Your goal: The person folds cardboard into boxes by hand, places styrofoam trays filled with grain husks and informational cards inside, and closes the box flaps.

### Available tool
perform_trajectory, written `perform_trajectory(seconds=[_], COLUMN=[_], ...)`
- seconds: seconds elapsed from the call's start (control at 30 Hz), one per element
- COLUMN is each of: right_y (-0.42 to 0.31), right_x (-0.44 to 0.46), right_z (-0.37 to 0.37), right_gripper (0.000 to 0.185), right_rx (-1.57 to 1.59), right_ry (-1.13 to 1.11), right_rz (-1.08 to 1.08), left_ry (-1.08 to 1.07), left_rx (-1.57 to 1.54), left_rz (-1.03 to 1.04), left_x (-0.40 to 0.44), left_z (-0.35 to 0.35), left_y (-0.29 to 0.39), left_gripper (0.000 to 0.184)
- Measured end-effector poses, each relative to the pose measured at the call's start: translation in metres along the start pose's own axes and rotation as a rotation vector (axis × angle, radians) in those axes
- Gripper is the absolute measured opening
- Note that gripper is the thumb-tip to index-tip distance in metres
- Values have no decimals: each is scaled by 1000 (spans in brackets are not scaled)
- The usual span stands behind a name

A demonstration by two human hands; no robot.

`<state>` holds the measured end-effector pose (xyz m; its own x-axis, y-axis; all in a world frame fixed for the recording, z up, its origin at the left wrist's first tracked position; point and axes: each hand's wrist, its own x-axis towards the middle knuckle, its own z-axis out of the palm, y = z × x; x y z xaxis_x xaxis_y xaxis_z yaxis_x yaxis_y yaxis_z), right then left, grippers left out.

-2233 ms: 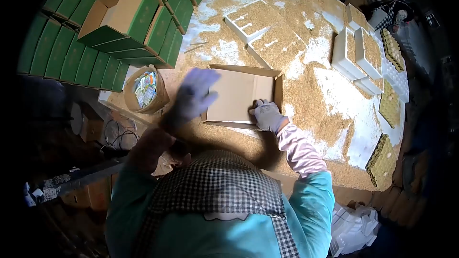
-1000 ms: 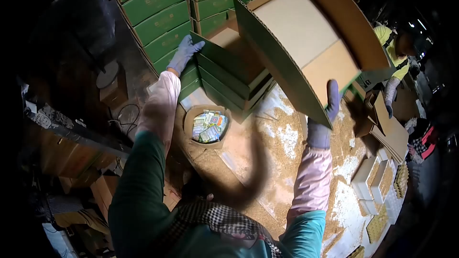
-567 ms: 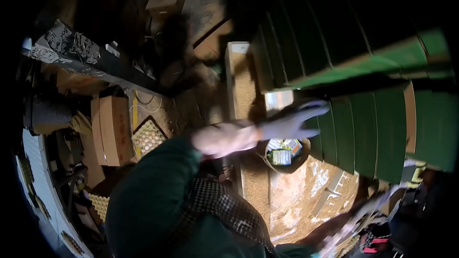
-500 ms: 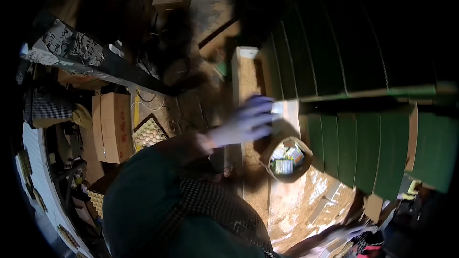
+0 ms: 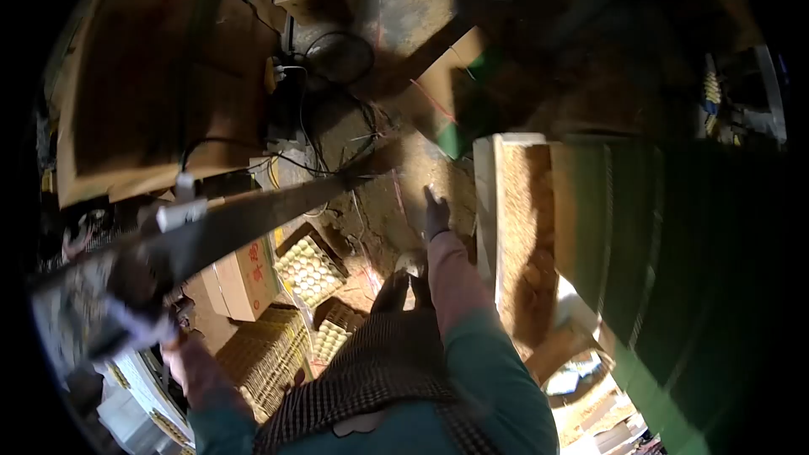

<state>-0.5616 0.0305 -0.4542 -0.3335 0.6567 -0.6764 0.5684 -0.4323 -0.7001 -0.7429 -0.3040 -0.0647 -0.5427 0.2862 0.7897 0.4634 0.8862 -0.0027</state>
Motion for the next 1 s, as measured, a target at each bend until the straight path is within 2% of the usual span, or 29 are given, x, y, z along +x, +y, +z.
perform_trajectory(seconds=[0.03,0.1,0.17,0.23,0.3,0.33,0.4,0.47,0.57,0.6,0.67,0.7,0.77,0.8,0.87,0.93,1.0], right_y=[24,20,-10,71,16,29,68,50,16,2,-25,-29,-21,-8,-14,-33,-29], right_x=[51,112,150,242,235,249,273,257,232,222,203,201,203,209,179,136,91], right_z=[20,33,29,20,8,9,11,9,15,18,28,28,18,6,31,53,55], right_gripper=[86,104,119,104,56,56,43,40,37,34,31,31,31,37,49,44,36], right_rx=[-246,-119,-157,-302,427,420,684,677,703,696,787,798,618,833,727,500,228], right_ry=[276,528,578,660,54,45,-69,-144,-274,-196,-63,-71,-114,-450,-544,-348,-252], right_rz=[-117,-56,155,100,512,528,363,335,204,214,157,147,264,289,-258,-466,-523], left_ry=[-93,-299,-525,-722,-904,-963,-1049,-1072,-1080,-1072,-1030,-998,-908,-847,-721,-598,-453], left_rx=[-31,-111,-205,-310,-440,-517,-673,-789,-745,-706,-603,-546,-442,-400,-335,-309,-387], left_rz=[-45,-155,-298,-441,-588,-643,-730,-771,-784,-778,-742,-710,-614,-543,-355,-93,271], left_x=[-29,-95,-165,-230,-293,-318,-359,-376,-359,-346,-310,-286,-230,-200,-132,-62,7], left_z=[12,35,54,74,89,100,122,138,137,130,111,98,72,59,31,1,-24], left_y=[2,13,40,76,124,147,188,208,192,180,142,120,76,53,13,-19,-43], left_gripper=[61,56,51,47,42,40,35,31,28,28,27,27,27,27,26,26,26])
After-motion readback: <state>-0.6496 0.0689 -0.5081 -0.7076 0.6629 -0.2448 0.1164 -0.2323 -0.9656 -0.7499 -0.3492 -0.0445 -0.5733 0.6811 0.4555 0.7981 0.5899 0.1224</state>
